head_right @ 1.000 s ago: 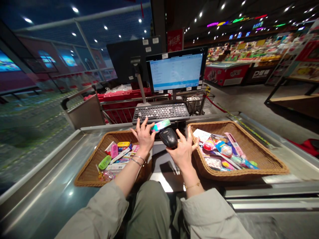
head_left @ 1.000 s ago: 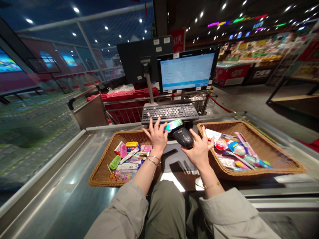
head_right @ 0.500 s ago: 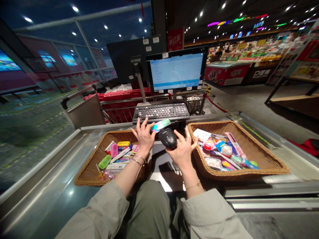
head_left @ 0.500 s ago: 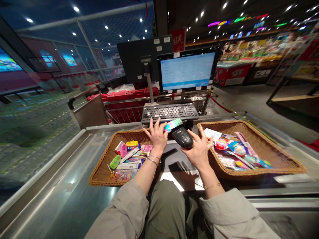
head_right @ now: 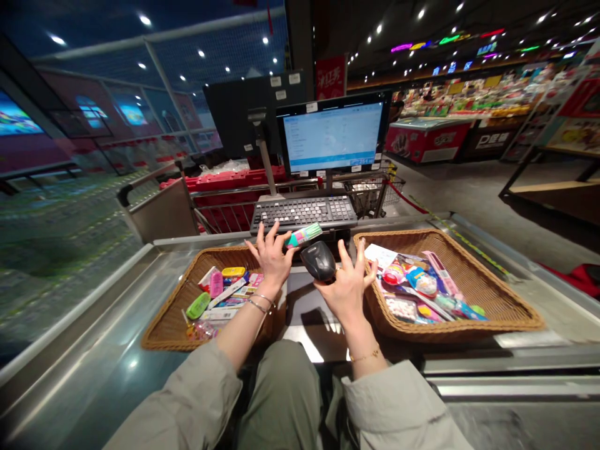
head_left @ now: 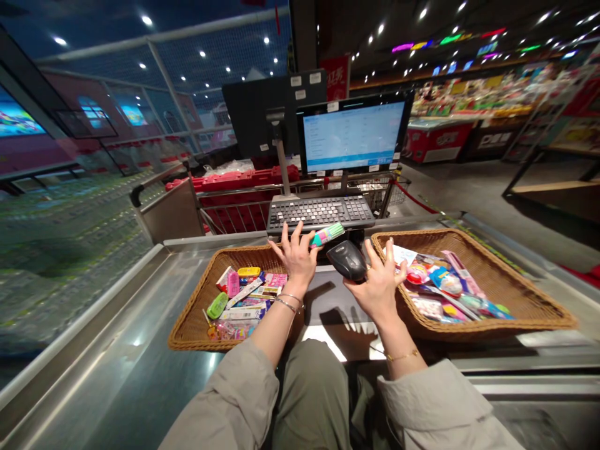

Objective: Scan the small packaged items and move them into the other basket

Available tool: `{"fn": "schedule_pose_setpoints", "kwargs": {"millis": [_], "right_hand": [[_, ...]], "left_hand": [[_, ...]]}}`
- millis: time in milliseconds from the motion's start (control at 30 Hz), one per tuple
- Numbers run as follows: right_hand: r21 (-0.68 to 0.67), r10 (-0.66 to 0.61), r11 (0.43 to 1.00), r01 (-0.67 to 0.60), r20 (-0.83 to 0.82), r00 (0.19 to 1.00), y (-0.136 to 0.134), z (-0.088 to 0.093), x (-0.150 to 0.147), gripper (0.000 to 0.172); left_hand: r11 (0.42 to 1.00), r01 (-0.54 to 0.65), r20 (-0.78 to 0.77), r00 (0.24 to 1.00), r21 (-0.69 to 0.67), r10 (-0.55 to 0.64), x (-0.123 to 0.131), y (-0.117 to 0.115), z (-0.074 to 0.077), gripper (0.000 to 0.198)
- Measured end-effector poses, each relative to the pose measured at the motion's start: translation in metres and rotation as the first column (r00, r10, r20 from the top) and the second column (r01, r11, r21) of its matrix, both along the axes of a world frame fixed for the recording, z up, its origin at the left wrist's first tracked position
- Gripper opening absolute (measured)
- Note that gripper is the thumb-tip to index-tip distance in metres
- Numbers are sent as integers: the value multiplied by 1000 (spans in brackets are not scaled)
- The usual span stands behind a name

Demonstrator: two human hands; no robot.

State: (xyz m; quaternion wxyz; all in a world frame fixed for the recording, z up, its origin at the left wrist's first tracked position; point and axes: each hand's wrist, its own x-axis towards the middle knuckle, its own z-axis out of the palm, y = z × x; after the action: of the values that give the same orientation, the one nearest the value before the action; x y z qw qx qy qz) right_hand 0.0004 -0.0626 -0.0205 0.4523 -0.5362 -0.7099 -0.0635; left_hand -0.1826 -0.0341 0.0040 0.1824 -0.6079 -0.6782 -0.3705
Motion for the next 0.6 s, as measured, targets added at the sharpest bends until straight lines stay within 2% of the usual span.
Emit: {"fn": "schedule_pose_setpoints", "kwargs": {"millis": [167, 367, 600], "right_hand": [[41, -83, 996, 85, -40, 996, -4, 7, 15, 24], [38, -196, 978, 204, -143, 970, -3, 10, 46, 40], [-45, -356, 931, 361, -323, 877, -4, 27, 90, 75]], "left_hand": [[998, 43, -16, 999, 34, -43, 12, 2, 9, 33], [991, 128, -28, 992, 42, -126, 46, 8, 15, 35], [972, 235, -31, 971, -16, -236, 105, 13, 19, 34]]}}
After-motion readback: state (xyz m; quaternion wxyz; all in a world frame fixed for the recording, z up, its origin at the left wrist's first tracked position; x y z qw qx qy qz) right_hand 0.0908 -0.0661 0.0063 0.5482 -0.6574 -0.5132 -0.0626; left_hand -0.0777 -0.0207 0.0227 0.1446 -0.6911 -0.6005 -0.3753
